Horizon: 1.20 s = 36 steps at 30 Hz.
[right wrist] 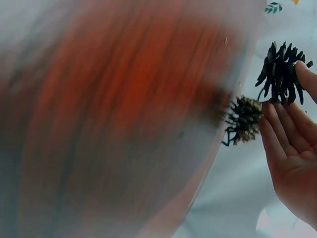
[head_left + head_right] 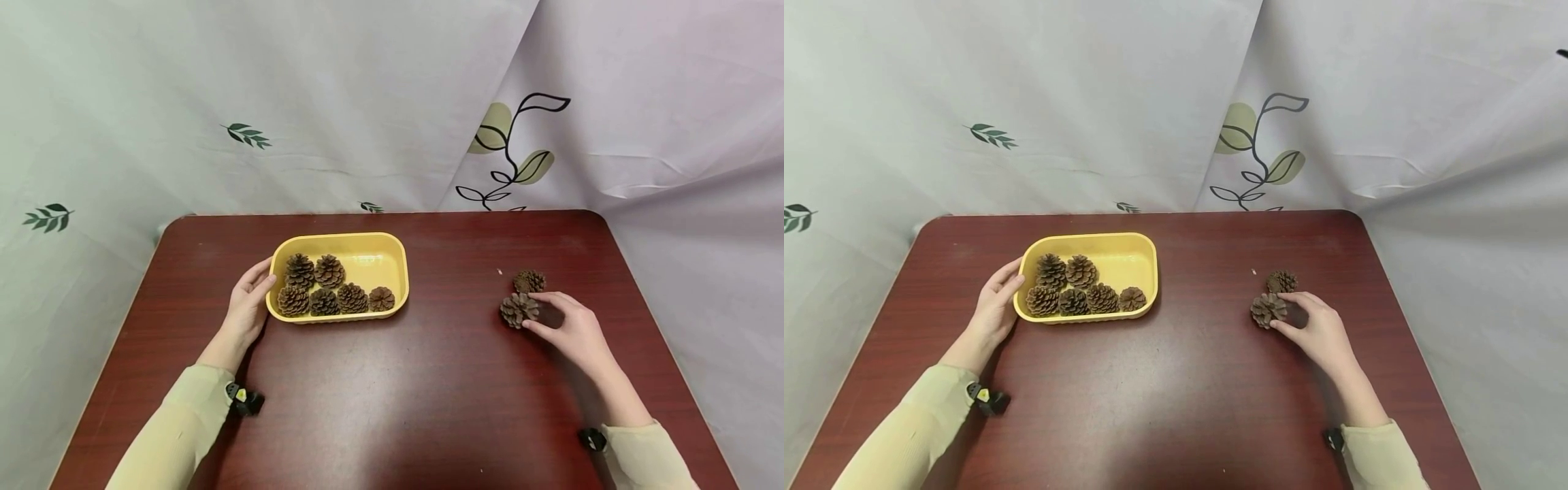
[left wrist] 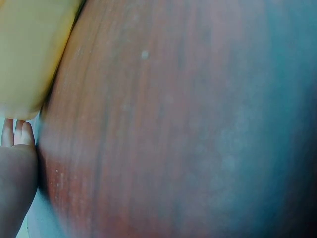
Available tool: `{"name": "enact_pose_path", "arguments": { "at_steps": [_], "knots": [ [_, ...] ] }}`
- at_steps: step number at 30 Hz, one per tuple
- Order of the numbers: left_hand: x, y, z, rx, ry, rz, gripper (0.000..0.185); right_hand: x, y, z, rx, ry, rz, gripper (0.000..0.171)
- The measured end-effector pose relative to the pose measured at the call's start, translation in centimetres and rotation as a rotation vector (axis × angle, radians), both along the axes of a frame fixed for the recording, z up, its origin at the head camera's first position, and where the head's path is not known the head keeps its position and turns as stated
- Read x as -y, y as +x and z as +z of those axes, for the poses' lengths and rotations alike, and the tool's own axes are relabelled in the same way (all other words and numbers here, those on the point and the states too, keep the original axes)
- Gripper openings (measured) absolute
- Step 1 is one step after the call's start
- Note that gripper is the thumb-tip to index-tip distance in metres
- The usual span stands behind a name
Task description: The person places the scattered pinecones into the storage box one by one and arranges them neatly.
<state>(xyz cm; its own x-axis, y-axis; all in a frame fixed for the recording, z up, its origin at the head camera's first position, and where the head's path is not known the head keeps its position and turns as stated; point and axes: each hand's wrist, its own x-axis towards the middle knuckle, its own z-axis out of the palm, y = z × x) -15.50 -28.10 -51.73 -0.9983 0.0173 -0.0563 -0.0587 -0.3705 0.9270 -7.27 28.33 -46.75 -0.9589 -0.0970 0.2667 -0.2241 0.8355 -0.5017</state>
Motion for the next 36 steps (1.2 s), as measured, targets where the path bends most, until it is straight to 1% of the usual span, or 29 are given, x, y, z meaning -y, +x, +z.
{"name": "enact_pose_path", "arguments": {
  "at_steps": [4, 10, 19, 23, 30, 36],
  "knots": [
    [-0.1, 0.0, 0.0, -0.003, -0.002, 0.017, 0.033, 1.0, -0.7, -0.1, 0.004, -0.025, 0.014, 0.049],
    [-0.2, 0.0, 0.0, -0.006, 0.013, 0.036, 0.033, 2.9, -1.9, -0.2, 0.042, -0.043, 0.059, 0.049],
    [-0.1, 0.1, -0.2, -0.009, 0.013, 0.024, 0.034, 6.4, -4.2, 0.0, 0.063, -0.078, 0.12, 0.051],
    [-0.1, 0.0, -0.3, -0.017, 0.023, 0.018, 0.035, 8.0, -4.9, 0.3, 0.042, -0.101, 0.145, 0.051],
    [-0.3, -0.2, -0.2, -0.029, 0.039, 0.019, 0.035, 10.9, -5.9, 1.3, -0.006, -0.186, 0.183, 0.051],
    [-0.5, -0.2, -0.1, -0.02, 0.032, 0.035, 0.034, 13.4, -7.0, 2.1, -0.03, -0.21, 0.222, 0.052]
  ]
}}
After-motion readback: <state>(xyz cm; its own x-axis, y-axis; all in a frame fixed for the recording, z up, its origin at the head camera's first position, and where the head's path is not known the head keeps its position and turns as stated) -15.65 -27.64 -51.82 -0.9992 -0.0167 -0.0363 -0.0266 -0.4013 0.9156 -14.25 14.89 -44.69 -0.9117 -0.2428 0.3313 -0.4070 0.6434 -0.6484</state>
